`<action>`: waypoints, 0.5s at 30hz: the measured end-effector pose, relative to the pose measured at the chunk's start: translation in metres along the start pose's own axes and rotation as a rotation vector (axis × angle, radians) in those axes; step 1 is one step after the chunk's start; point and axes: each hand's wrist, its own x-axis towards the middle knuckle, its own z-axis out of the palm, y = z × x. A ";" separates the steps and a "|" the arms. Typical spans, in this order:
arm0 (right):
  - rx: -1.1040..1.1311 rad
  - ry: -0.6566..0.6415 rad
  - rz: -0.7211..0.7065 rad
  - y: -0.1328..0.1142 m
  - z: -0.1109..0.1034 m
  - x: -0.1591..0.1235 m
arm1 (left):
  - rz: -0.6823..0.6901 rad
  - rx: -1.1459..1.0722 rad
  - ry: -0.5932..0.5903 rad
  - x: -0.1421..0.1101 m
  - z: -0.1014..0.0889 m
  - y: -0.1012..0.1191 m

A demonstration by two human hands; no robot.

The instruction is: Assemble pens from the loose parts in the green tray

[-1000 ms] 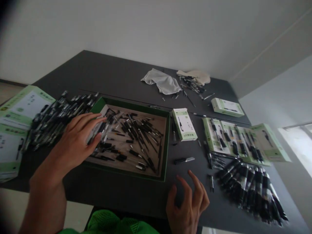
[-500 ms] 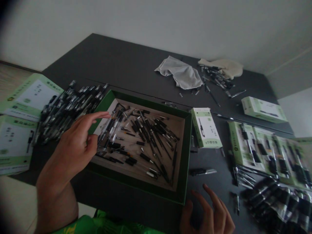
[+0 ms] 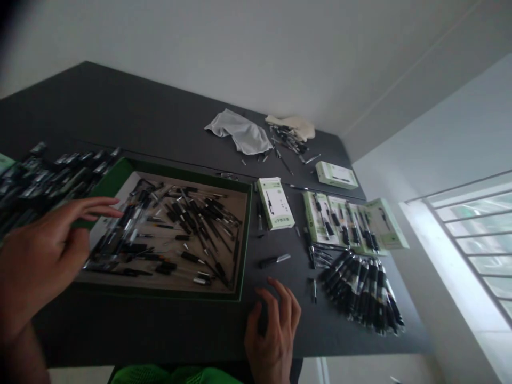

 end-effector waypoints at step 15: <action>0.074 0.012 -0.040 0.005 0.000 0.000 | 0.625 0.069 -0.338 0.029 0.046 0.071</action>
